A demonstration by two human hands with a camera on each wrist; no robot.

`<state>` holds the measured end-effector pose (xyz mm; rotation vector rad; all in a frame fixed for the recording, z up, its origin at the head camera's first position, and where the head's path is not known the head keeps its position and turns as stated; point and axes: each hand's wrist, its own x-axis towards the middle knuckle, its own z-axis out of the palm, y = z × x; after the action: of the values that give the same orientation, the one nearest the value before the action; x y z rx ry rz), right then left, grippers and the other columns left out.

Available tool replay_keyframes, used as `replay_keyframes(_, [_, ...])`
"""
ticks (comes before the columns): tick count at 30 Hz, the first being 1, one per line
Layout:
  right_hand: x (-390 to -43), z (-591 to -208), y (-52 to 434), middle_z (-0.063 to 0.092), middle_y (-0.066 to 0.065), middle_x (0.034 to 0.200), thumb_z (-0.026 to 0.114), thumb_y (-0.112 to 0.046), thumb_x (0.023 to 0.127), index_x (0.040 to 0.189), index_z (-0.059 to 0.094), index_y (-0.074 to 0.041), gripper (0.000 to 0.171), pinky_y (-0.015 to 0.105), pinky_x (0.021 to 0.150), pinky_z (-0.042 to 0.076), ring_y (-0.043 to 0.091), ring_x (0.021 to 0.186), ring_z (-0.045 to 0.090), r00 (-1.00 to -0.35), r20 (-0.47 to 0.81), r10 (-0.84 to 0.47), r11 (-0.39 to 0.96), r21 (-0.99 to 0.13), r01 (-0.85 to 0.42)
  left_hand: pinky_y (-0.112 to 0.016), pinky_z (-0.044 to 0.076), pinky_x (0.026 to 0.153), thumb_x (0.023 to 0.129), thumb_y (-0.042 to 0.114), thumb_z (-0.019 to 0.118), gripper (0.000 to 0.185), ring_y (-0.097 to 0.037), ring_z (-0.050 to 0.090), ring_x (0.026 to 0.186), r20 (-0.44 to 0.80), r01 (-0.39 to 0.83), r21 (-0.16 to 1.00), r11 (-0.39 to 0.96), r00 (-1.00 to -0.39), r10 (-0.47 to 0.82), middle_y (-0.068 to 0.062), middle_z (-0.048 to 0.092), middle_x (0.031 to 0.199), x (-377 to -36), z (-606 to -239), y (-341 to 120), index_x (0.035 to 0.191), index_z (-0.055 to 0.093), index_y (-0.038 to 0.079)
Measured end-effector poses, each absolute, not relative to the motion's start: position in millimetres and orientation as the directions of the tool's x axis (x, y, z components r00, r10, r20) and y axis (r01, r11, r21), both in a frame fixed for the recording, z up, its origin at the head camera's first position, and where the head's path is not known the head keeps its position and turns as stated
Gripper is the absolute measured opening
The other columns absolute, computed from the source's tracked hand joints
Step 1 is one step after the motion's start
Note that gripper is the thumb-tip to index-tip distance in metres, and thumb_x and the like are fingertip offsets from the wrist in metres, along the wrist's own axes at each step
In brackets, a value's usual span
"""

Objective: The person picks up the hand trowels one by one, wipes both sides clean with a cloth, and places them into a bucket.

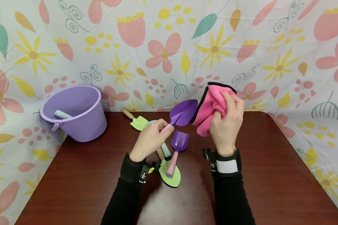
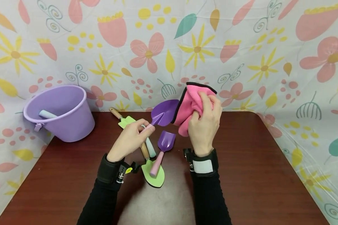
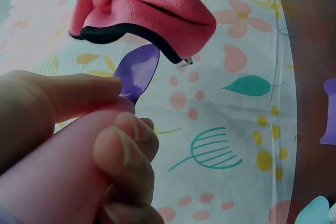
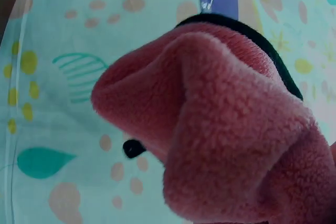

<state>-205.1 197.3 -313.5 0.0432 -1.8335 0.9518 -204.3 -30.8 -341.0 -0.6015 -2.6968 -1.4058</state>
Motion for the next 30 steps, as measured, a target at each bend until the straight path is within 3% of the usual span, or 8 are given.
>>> replay_keyframes(9, [-202.2,-319.0,164.0,0.058,0.016,0.120,0.056,0.008,0.079,0.118,0.068,-0.003,0.043,0.045,0.095,0.041,0.035,0.111,0.050,-0.559,0.822,0.104,0.720,-0.450,-0.528,-0.029,0.026,0.044,0.097,0.042,0.056,0.022,-0.010,0.034,0.043,0.212,0.349,0.766,0.540,-0.930,0.300,0.006,0.039,0.055,-205.8,-344.0,-28.2,0.092,0.062,0.021])
replay_keyframes(15, [-201.1,-326.4,150.2,0.051,0.020,0.129,0.068,-0.003,0.083,0.126,0.064,-0.005,0.043,0.050,0.084,0.046,0.039,0.113,0.044,-0.692,0.708,-0.143,0.731,-0.396,-0.556,-0.028,0.029,0.045,0.099,0.029,0.052,0.019,-0.010,0.039,0.046,0.262,0.385,0.721,0.576,-0.921,0.288,0.002,0.049,0.060,-206.0,-345.1,-22.1,0.091,0.063,0.016])
replay_keyframes(18, [-201.1,-331.5,146.7,0.046,0.023,0.134,0.069,-0.007,0.086,0.131,0.060,-0.006,0.046,0.052,0.086,0.045,0.041,0.117,0.040,-0.714,0.662,-0.229,0.714,-0.385,-0.585,-0.029,0.034,0.046,0.099,0.028,0.053,0.018,-0.011,0.044,0.048,0.275,0.389,0.704,0.594,-0.921,0.276,0.001,0.053,0.064,-205.7,-346.6,-19.6,0.092,0.062,0.014])
replay_keyframes(23, [-205.7,-336.2,146.2,0.045,0.025,0.130,0.073,0.001,0.081,0.126,0.064,-0.006,0.046,0.049,0.089,0.039,0.043,0.112,0.039,-0.702,0.668,-0.247,0.690,-0.388,-0.611,-0.031,0.040,0.051,0.094,0.031,0.060,0.016,-0.012,0.051,0.054,0.268,0.374,0.691,0.618,-0.927,0.261,0.002,0.057,0.070,-205.1,-347.3,-17.4,0.093,0.063,0.015])
replay_keyframes(30, [-211.5,-336.9,150.4,0.047,0.025,0.118,0.075,0.002,0.081,0.123,0.062,-0.003,0.044,0.047,0.089,0.041,0.039,0.109,0.043,-0.671,0.734,-0.105,0.669,-0.447,-0.594,-0.032,0.041,0.053,0.092,0.031,0.064,0.018,-0.013,0.052,0.056,0.233,0.349,0.685,0.640,-0.937,0.262,0.003,0.056,0.070,-195.9,-336.1,-17.9,0.101,0.062,0.015])
